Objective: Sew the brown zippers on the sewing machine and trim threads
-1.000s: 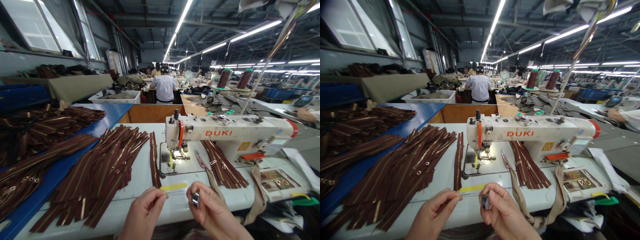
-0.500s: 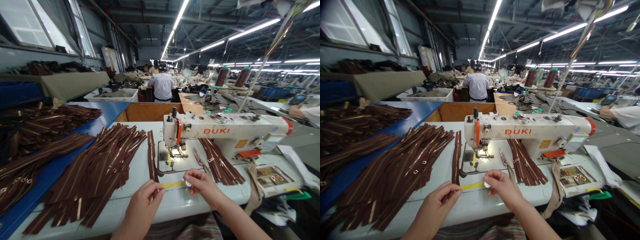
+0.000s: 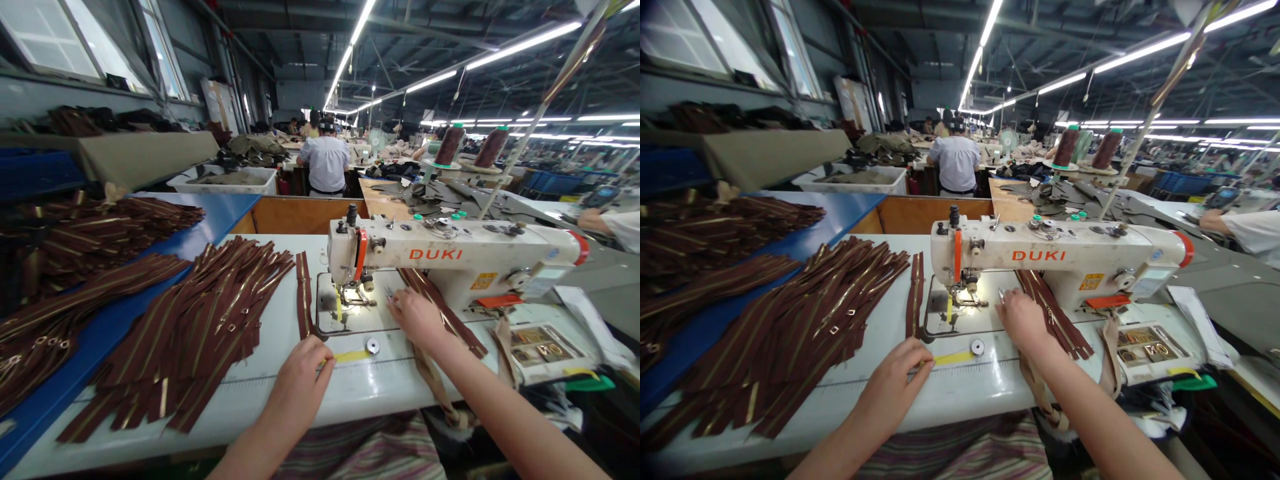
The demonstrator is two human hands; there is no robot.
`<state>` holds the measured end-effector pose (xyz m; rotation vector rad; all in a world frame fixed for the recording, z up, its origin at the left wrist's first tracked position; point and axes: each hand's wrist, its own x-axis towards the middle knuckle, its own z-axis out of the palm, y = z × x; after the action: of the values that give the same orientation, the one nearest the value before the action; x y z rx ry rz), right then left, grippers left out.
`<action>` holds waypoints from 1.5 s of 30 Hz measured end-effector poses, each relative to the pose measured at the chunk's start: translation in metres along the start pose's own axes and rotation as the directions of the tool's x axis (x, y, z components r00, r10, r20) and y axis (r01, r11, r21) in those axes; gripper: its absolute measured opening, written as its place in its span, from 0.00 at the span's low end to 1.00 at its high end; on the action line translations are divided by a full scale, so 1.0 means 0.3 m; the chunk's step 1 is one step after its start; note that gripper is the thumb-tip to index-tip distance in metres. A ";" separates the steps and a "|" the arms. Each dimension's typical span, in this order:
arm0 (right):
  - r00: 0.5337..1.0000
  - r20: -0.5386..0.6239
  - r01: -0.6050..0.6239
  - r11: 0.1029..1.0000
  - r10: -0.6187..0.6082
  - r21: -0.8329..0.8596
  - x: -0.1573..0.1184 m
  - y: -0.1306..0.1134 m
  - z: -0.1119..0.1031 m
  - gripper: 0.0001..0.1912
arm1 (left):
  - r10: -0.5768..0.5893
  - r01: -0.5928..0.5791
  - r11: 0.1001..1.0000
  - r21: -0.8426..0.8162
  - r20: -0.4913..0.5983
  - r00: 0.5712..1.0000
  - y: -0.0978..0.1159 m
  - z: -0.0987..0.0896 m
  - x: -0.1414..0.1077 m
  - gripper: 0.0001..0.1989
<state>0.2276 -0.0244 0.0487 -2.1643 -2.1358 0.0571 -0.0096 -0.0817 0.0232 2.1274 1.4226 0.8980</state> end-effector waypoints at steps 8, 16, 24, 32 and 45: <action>0.990 0.100 -0.093 0.995 0.096 -0.034 0.095 -0.006 0.028 0.12 | 0.011 -0.013 0.999 -0.035 -0.056 0.998 0.008 0.002 -0.015 0.08; 0.973 0.231 -0.075 0.961 0.013 0.265 -0.014 0.035 -0.007 0.08 | 0.035 -0.039 0.998 -0.047 -0.092 0.995 0.003 0.007 -0.028 0.08; 0.768 0.563 -0.617 -0.116 -0.305 0.779 -0.309 -0.141 0.040 0.26 | 0.041 -0.043 0.999 -0.023 -0.076 0.996 -0.002 0.010 -0.034 0.08; 0.576 0.767 -0.816 -0.254 -0.282 0.519 -0.353 -0.220 0.095 0.24 | 0.030 -0.030 1.000 -0.003 -0.056 0.998 0.003 0.015 -0.035 0.08; 0.664 0.699 -0.745 -0.319 -0.267 0.586 -0.331 -0.268 0.103 0.20 | 0.009 -0.009 1.000 0.013 -0.021 1.000 0.011 0.024 -0.036 0.09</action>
<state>0.1430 -0.1214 0.0215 -1.2286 -0.4299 2.0731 -0.0050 -0.0931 0.0173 2.1418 1.4339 0.9195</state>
